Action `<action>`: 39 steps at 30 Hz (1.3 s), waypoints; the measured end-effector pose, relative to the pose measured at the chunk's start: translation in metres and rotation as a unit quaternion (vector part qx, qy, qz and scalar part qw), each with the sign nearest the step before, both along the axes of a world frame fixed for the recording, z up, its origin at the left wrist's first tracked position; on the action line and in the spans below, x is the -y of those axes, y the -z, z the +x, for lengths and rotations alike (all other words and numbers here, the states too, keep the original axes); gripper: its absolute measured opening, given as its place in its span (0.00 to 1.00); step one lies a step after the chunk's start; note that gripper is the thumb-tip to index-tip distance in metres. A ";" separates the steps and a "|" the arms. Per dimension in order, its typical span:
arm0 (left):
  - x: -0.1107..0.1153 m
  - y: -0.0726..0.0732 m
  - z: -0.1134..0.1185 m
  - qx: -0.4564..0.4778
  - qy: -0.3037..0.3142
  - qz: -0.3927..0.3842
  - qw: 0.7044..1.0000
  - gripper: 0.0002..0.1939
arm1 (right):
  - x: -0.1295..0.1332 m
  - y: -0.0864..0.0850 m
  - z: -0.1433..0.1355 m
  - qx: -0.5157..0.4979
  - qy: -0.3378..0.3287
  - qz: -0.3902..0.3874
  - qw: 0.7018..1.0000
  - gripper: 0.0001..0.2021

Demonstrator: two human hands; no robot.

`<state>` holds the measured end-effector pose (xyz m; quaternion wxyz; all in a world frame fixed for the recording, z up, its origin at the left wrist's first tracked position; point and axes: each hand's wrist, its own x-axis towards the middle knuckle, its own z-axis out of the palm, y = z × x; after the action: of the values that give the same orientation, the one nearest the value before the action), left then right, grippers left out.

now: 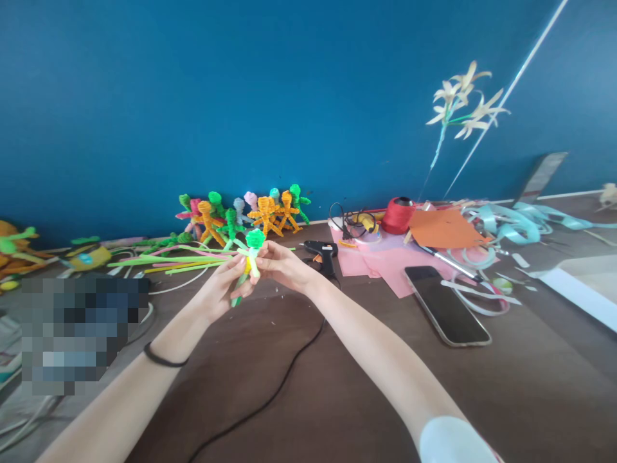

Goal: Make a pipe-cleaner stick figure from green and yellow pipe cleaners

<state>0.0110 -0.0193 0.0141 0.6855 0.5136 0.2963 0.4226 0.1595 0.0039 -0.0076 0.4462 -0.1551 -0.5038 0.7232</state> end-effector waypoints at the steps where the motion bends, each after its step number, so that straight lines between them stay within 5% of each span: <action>1: 0.000 0.000 0.000 -0.005 0.002 0.009 1.000 0.11 | 0.000 0.000 0.000 -0.002 -0.001 -0.005 1.000 0.20; 11: -0.003 0.002 0.002 -0.051 -0.054 0.039 0.996 0.14 | 0.001 -0.002 0.005 -0.010 -0.027 0.031 0.999 0.11; 16: -0.001 -0.004 0.004 -0.108 -0.155 0.057 0.980 0.11 | -0.002 0.002 0.002 -0.017 0.058 0.002 0.998 0.11; 25: -0.001 -0.004 0.005 -0.214 -0.189 0.136 0.949 0.09 | -0.003 0.004 -0.001 -0.009 0.097 -0.009 0.995 0.13; 34: 0.001 -0.005 0.008 -0.230 -0.236 0.196 0.924 0.05 | 0.000 -0.004 -0.006 0.117 0.265 0.075 0.954 0.09; 39: 0.000 -0.004 0.007 -0.229 -0.239 0.196 0.923 0.04 | 0.000 -0.005 -0.003 0.107 0.229 0.071 0.965 0.08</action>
<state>0.0178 -0.0192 0.0183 0.3632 0.6343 0.4703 0.4945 0.1561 0.0038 -0.0028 0.5532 -0.3106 -0.5496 0.5436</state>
